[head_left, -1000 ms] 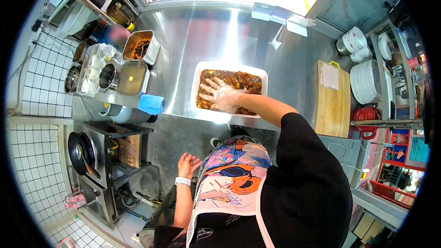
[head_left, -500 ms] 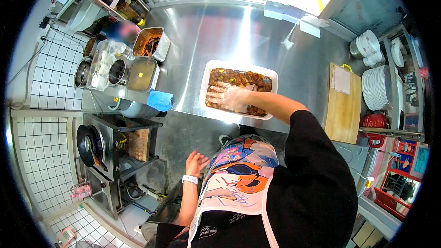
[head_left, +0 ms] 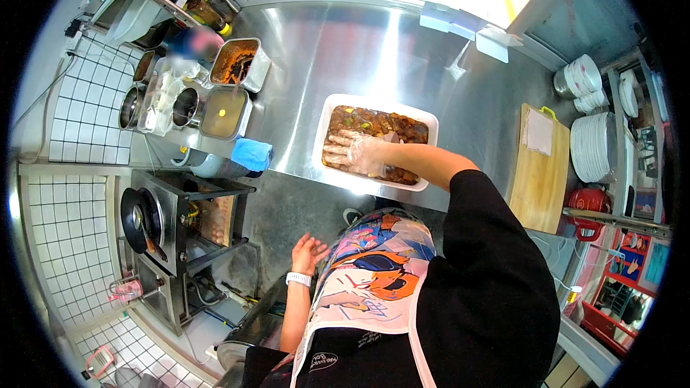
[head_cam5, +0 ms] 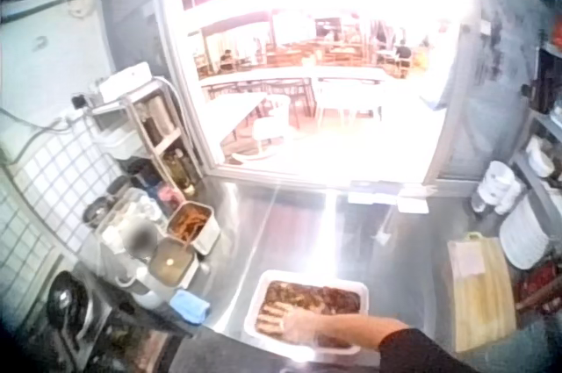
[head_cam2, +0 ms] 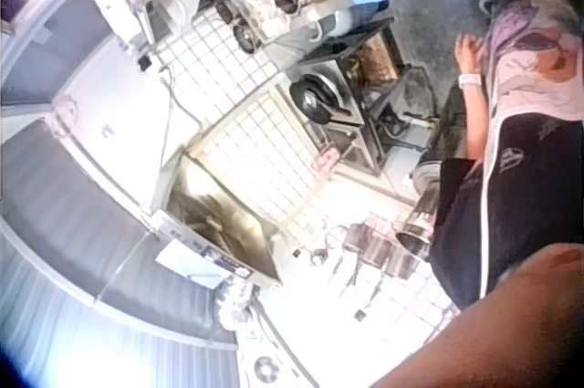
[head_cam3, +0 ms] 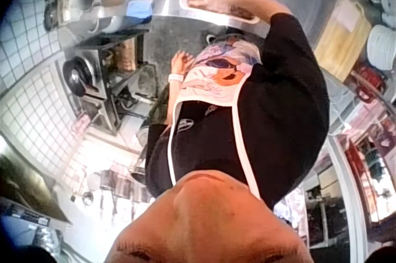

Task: The person mixes a large batch of cooked food in a white rectangular container using a gloved hand. They then wipe the stainless steel countertop with a cloth and move the container aside. Finally, they open a large metal pot on the floor and place a ladle inside.

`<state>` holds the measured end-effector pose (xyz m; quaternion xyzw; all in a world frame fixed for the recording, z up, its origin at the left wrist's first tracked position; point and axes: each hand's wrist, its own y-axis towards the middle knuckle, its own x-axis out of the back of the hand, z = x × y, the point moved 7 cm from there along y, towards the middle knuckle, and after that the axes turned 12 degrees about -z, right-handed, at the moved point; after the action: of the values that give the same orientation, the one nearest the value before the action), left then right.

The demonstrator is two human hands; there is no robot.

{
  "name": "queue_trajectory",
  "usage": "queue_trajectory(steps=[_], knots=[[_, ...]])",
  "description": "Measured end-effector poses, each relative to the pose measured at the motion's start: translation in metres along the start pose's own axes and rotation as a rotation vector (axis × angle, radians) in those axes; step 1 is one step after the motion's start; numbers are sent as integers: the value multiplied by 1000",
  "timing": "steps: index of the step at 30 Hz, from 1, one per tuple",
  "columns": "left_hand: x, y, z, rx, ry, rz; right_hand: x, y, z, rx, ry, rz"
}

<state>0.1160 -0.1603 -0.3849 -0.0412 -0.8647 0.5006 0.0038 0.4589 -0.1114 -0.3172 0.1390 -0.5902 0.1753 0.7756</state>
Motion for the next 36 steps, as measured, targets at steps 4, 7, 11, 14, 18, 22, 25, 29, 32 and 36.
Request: queue_trajectory(steps=[4,7,11,14,18,22,25,29,32,36], knots=[[3,-3,3,11,-15,1,16,-2,-19,-51,-48,-58],[8,-3,7,18,-7,-2,13,-1,-33,-111,-15,-77],[7,-2,6,6,10,-11,18,-1,-44,-193,27,-101],[8,0,6,14,7,6,21,-11,-47,-291,61,-111],[7,4,7,35,8,24,28,-41,-42,-388,27,-101],[2,13,7,30,66,43,24,-62,-43,-429,36,-163],[-5,19,1,14,65,73,28,-73,-38,-496,47,-126],[-7,20,-6,7,62,105,31,-87,-36,-627,-11,-130],[-8,23,-4,9,74,95,22,-107,-39,-811,17,-132],[-8,26,-4,18,101,99,15,-114,-43,-926,86,-85]])
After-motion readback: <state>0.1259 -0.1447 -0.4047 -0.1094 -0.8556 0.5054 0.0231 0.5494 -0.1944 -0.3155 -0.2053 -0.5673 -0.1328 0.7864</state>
